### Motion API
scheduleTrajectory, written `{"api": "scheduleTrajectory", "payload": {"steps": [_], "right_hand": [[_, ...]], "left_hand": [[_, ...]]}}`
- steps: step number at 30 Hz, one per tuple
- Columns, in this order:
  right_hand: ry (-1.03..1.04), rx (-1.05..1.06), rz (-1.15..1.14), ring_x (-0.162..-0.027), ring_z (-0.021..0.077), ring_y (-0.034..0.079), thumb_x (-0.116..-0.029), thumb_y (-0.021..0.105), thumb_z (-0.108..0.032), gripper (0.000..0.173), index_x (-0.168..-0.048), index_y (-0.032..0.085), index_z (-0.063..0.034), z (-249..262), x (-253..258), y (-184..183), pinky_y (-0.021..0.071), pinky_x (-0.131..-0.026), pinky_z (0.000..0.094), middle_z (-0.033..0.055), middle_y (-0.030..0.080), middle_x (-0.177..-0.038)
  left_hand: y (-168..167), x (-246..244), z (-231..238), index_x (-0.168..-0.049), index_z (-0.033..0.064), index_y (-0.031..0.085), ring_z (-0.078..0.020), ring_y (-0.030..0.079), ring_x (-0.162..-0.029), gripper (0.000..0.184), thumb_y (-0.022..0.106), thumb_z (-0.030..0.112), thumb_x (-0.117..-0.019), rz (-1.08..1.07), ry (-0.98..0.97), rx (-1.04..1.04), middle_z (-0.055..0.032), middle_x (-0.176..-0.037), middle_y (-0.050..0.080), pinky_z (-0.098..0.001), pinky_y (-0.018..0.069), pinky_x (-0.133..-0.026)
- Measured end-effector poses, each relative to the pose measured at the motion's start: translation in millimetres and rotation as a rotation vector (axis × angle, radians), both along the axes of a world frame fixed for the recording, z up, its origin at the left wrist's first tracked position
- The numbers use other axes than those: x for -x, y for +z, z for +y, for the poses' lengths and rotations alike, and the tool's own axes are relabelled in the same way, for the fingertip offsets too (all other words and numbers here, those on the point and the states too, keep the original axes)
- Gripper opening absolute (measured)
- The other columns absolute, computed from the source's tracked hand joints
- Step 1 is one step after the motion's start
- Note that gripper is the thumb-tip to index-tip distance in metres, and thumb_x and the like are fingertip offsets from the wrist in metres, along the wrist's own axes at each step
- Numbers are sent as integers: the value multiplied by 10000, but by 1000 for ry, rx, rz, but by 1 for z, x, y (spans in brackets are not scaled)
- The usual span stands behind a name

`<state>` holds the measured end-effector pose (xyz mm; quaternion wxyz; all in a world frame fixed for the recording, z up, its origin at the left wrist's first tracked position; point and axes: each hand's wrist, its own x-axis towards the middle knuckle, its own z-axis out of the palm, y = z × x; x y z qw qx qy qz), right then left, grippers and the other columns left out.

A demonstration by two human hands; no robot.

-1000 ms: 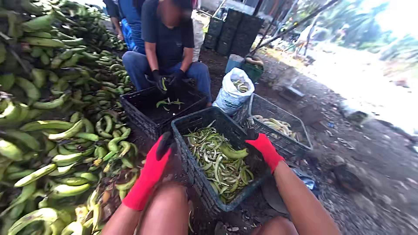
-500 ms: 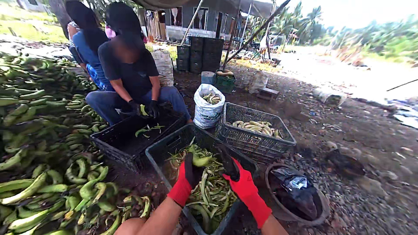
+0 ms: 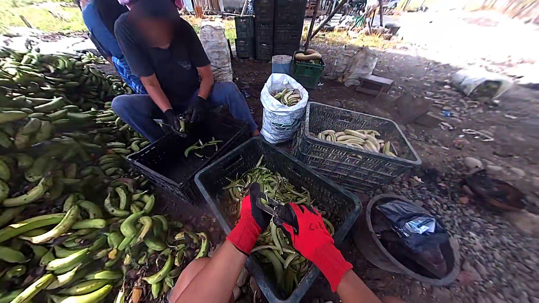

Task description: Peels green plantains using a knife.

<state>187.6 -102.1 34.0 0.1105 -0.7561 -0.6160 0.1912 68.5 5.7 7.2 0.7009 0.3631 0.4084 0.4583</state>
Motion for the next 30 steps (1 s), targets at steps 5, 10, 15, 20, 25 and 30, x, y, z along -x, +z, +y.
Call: {"api": "scheduleTrajectory", "payload": {"steps": [5,10,15,20,25,30], "right_hand": [[53,2,57,-1311,338,577,-1042,475,-524,618,-1454,538,-68,-3,-1,1,337,-1182,530,189,648,-1333],[70,-4,87,-1279,336,600,-1045,466,-517,606,-1439,554,-65,-1,2,-1,368,-1160,524,191,670,-1289],[65,4,70,-1287,339,592,-1044,468,-518,599,-1439,554,-76,4,2,3,357,-1161,534,187,663,-1303],[8,43,94,-1282,351,593,-1057,460,-503,571,-1432,555,-84,16,1,5,352,-1156,561,193,668,-1289],[-186,20,295,-1201,311,647,-1062,390,-582,624,-1432,546,-104,16,-33,-13,477,-1029,552,173,681,-1257],[3,-65,282,-1130,297,672,-1037,377,-621,661,-1470,511,-141,6,-5,-1,504,-985,540,144,701,-1191]], "left_hand": [[-2,1,3,-1234,20,553,-129,602,-770,345,314,245,-1127,83,23,-17,-86,-926,595,-308,540,-697],[-6,1,1,-1279,8,539,-152,617,-846,347,322,231,-1125,57,71,4,-117,-1005,613,-333,546,-756],[-8,0,-1,-1230,-8,547,-138,603,-805,304,329,172,-1117,228,60,-110,-109,-955,594,-319,539,-734],[-11,6,6,-1176,-30,586,-134,612,-799,290,356,131,-1104,317,32,-165,-125,-936,629,-292,534,-747],[11,22,25,-979,77,532,-107,476,-436,402,285,359,-1125,-102,193,69,-33,-638,518,-241,410,-382],[10,26,25,-1229,26,563,-137,645,-699,366,327,281,-1115,10,-100,-162,-76,-859,648,-301,571,-632]]}}
